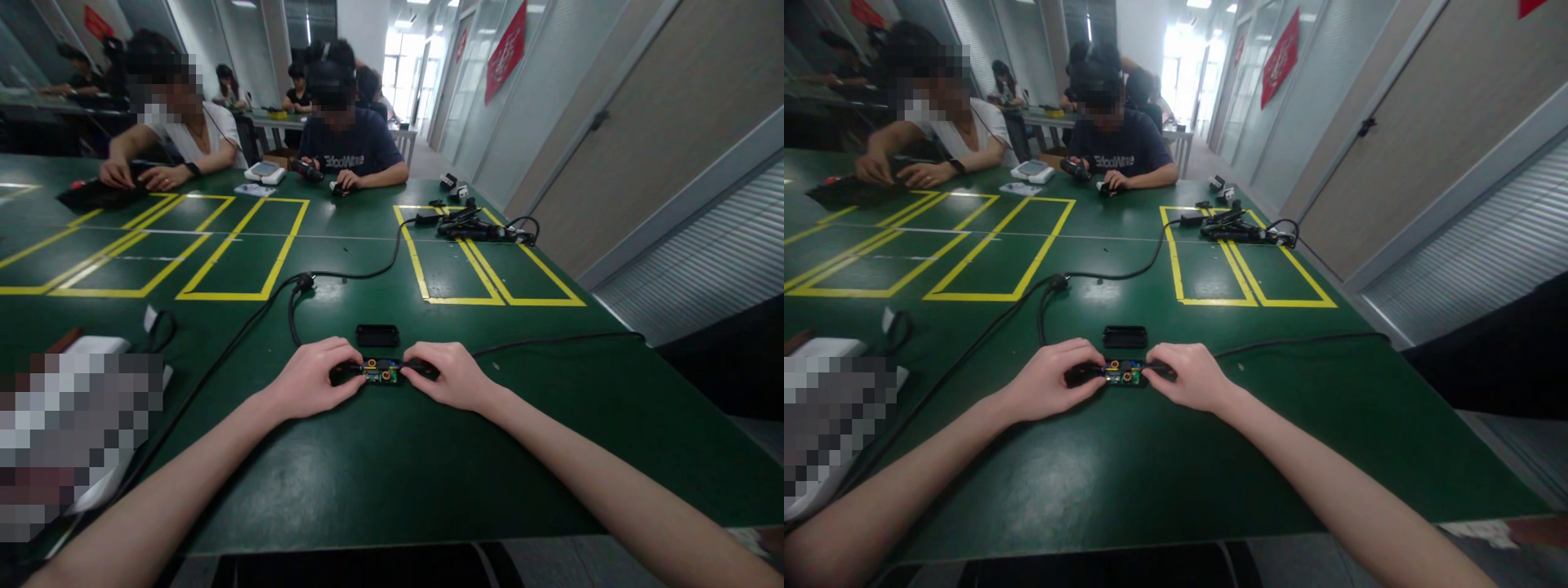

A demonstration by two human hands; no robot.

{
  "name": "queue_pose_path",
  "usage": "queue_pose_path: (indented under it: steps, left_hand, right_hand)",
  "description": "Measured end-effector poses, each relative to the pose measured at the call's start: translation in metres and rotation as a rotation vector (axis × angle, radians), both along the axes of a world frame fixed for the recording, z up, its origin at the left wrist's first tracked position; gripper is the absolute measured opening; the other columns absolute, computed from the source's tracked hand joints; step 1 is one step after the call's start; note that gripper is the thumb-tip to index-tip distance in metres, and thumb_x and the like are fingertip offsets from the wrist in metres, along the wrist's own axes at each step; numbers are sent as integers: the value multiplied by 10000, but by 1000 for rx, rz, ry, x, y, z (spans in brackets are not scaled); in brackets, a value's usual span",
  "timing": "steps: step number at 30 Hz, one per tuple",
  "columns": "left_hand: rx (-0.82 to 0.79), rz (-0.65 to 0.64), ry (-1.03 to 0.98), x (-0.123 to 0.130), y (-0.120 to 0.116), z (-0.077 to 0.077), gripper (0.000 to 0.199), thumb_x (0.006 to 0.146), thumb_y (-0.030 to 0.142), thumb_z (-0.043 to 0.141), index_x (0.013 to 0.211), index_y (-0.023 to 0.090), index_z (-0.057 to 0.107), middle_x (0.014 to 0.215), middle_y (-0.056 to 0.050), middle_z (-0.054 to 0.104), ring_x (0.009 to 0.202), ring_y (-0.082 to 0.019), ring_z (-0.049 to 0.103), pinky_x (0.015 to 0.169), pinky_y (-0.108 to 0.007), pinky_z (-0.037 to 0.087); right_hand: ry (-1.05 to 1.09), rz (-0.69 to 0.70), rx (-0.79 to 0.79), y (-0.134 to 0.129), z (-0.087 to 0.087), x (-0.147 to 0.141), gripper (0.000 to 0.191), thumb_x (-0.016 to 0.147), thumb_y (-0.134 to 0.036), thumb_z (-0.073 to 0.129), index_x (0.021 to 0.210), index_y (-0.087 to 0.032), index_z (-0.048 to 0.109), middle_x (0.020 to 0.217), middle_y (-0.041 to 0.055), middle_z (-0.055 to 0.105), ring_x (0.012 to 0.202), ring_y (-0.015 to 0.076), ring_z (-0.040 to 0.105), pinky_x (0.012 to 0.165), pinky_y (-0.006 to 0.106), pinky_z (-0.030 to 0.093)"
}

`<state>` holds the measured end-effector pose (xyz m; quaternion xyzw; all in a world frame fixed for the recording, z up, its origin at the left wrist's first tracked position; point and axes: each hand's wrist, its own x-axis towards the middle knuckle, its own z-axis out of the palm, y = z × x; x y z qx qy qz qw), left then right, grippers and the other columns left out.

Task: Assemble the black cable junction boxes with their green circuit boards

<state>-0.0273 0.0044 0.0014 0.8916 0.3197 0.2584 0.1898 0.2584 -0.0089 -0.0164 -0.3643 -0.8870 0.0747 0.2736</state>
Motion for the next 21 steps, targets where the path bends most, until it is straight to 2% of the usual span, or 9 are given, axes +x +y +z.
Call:
queue_pose_path:
  steps: [4, 8, 11, 14, 18, 21]
  left_hand:
    - [16, 17, 5, 1, 2, 0, 145, 964, 222, 555, 963, 197, 697, 888, -22, 703, 768, -159, 651, 698, -270, 489]
    - [37, 53, 23, 2, 3, -1, 93, 944, 223, 592, 927, 197, 680, 852, -19, 705, 790, -182, 643, 756, -317, 490]
    - [-4, 82, 11, 1, 4, 0, 108, 947, 235, 612, 857, 198, 659, 824, -16, 684, 791, -186, 630, 732, -310, 486]
    - [-47, 64, 8, 0, 4, 0, 186, 981, 243, 585, 815, 195, 653, 810, -19, 657, 794, -185, 619, 710, -295, 478]
    - [-83, 39, 2, 0, 5, -1, 210, 998, 249, 570, 816, 192, 658, 827, -24, 658, 810, -182, 618, 724, -288, 484]
    - [-81, 30, -1, -1, 4, -1, 229, 1009, 261, 557, 814, 192, 658, 835, -27, 661, 814, -181, 626, 736, -287, 494]
  right_hand:
    - [2, 18, -7, 1, 1, -1, 117, 1002, -271, 579, 957, -192, 652, 858, 37, 730, 689, 144, 661, 633, 252, 453]
    - [17, 24, 1, 1, 2, -1, 114, 1010, -269, 569, 985, -197, 655, 865, 40, 730, 707, 147, 667, 643, 253, 468]
    - [19, 44, 15, 1, 2, -1, 121, 1024, -267, 559, 1012, -196, 656, 873, 42, 727, 710, 146, 664, 643, 254, 471]
    - [18, 78, 3, 1, 3, 0, 131, 1032, -270, 550, 1022, -191, 655, 877, 47, 721, 722, 149, 666, 644, 255, 475]
    - [5, 108, -43, 1, 2, 3, 203, 976, -376, 664, 1051, -188, 647, 931, 61, 726, 780, 172, 690, 667, 266, 497]
    - [-15, 122, -5, 2, 2, 3, 212, 992, -388, 658, 1034, -180, 647, 927, 66, 718, 779, 171, 685, 659, 264, 488]
